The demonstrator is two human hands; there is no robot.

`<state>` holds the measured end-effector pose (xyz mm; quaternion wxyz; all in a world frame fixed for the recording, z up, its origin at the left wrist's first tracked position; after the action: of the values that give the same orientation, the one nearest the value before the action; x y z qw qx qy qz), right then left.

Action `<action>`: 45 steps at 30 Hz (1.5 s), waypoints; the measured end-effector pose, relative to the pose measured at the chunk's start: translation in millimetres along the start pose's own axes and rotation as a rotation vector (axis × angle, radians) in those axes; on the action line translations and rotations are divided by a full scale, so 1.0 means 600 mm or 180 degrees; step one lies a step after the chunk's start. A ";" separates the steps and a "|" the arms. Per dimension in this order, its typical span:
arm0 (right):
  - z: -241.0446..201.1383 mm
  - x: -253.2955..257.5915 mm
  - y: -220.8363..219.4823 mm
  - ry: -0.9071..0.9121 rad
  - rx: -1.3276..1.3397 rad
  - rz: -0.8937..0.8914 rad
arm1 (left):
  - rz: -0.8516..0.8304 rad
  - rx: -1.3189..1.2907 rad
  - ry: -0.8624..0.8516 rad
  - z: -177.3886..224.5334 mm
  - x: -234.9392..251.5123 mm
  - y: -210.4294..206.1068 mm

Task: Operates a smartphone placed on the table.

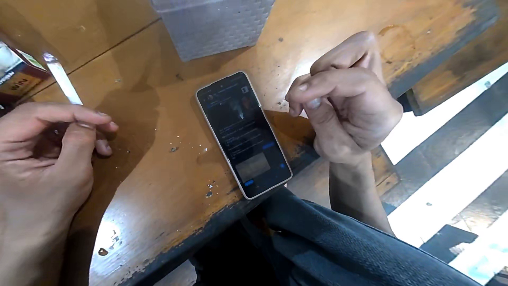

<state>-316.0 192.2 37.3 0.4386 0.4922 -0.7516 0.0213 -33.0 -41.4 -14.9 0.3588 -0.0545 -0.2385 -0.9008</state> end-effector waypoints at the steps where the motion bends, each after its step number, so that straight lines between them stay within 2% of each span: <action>1: 0.001 0.000 0.000 0.0006 -0.0093 -0.0001 | 0.0001 0.0012 0.0015 0.000 -0.001 0.000; 6: -0.002 -0.002 0.004 0.0052 -0.0239 0.0090 | -0.0012 -0.0009 0.0124 -0.024 -0.013 0.013; 13: -0.001 -0.004 0.007 -0.0011 -0.0373 0.0219 | -0.0046 -0.0055 -0.0076 -0.004 0.002 -0.001; 28: -0.002 -0.003 -0.002 -0.0051 -0.0267 -0.0060 | -0.0010 0.0001 0.0010 -0.003 0.001 -0.002; 32: 0.002 -0.010 -0.010 -0.0103 -0.0080 -0.0275 | -0.0016 0.0030 0.0020 -0.002 0.001 -0.003; 37: -0.003 -0.020 -0.025 -0.0023 -0.0388 -0.0745 | -0.0056 -0.0011 0.0011 -0.007 0.000 -0.002; 45: 0.000 -0.022 -0.031 0.0137 -0.0450 -0.0946 | -0.0033 -0.0005 0.0031 -0.014 -0.002 0.001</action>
<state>-300.0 192.3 20.6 0.4864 0.5653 -0.6606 -0.0863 -31.0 -44.9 -22.2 0.3551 -0.0491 -0.2364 -0.9031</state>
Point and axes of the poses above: each hand's wrist, its own x-axis towards the middle knuckle, its own y-axis out of the back of the hand, z = x × y, the point moved 6 cm from there along x, towards the middle knuckle, and after that the axes turned 1 degree about -x, right-handed, at the moved point
